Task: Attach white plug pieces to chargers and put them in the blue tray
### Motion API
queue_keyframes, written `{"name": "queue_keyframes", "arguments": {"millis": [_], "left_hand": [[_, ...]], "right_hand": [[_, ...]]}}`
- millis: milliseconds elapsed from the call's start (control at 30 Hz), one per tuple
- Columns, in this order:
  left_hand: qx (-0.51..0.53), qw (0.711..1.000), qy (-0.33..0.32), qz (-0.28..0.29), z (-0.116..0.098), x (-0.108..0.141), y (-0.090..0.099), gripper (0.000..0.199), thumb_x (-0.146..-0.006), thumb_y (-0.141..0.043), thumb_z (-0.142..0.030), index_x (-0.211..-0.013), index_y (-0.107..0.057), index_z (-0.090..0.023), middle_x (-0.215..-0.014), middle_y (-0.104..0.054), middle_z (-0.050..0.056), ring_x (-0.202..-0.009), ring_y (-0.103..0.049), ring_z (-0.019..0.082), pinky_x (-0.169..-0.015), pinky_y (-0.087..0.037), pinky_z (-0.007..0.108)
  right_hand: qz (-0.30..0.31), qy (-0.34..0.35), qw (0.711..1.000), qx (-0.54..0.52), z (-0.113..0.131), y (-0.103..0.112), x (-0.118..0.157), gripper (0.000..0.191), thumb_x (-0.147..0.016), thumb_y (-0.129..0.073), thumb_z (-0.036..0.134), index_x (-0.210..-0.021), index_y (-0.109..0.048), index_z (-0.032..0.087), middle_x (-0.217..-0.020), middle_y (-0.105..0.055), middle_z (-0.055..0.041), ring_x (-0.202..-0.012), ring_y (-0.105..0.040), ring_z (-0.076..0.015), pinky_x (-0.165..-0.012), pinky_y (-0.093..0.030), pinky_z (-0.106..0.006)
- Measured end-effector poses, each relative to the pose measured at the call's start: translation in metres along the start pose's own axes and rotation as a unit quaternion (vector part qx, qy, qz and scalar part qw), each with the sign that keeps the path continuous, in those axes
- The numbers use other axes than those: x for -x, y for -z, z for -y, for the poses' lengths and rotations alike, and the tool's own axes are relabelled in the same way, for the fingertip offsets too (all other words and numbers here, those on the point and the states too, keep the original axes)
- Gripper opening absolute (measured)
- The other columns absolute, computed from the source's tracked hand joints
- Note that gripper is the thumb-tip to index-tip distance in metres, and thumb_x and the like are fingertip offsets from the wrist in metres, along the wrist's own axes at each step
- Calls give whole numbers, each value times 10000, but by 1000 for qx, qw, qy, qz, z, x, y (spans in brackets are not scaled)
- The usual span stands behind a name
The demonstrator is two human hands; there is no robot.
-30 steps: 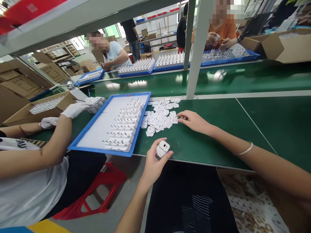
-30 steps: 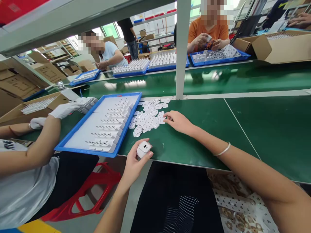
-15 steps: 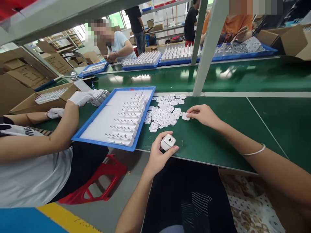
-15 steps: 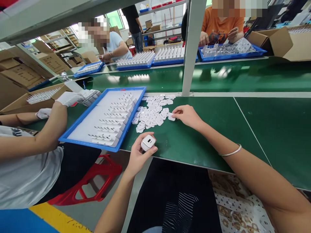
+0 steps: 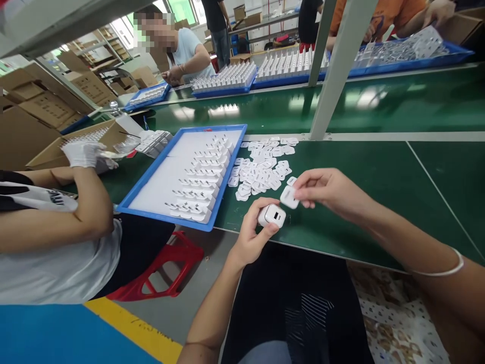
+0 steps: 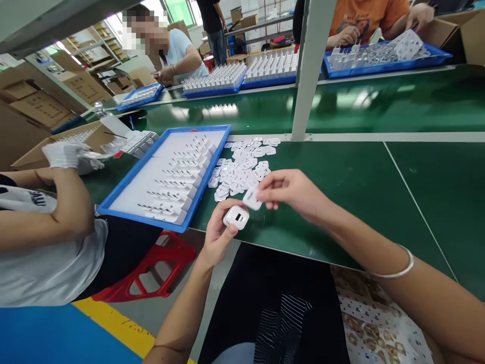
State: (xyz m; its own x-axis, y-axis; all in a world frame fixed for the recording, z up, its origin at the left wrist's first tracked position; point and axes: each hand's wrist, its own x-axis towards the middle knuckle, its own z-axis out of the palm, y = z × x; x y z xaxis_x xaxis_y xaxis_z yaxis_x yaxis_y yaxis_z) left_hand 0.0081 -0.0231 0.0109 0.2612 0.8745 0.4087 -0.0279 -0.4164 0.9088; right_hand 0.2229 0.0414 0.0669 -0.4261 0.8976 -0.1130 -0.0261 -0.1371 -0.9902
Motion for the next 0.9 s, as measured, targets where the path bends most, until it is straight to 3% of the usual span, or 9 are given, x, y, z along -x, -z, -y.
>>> {"name": "queue_keyframes", "arguments": {"millis": [100,333,900], "left_hand": [[-14,1000,-23,0,-1,-2,0,364,-948,-595,-417,-1259,-567,-230,-1116,-603,78,-913,-551,180,-792,-447,286],[-51,998,-44,-4,2,-6,-4,343,-950,-605,-391,-1251,-559,-232,-1106,-592,71,-942,-561,182,-812,-462,290],[-71,996,-56,28,-1,-9,-5,338,-946,-612,-393,-1238,-552,-232,-1069,-591,67,-912,-560,185,-786,-467,304]], "right_hand": [[42,-26,995,-87,-8,-19,10,209,-674,-896,256,-823,-770,183,-648,-676,-3,-531,-560,-80,-514,-439,-209],[28,-26,988,-153,-16,-27,15,154,-701,-885,236,-807,-792,174,-687,-689,-9,-561,-569,-71,-561,-471,-207],[21,-36,993,-114,-11,-27,17,166,-650,-900,199,-737,-761,174,-662,-667,9,-564,-548,-74,-536,-429,-207]]}}
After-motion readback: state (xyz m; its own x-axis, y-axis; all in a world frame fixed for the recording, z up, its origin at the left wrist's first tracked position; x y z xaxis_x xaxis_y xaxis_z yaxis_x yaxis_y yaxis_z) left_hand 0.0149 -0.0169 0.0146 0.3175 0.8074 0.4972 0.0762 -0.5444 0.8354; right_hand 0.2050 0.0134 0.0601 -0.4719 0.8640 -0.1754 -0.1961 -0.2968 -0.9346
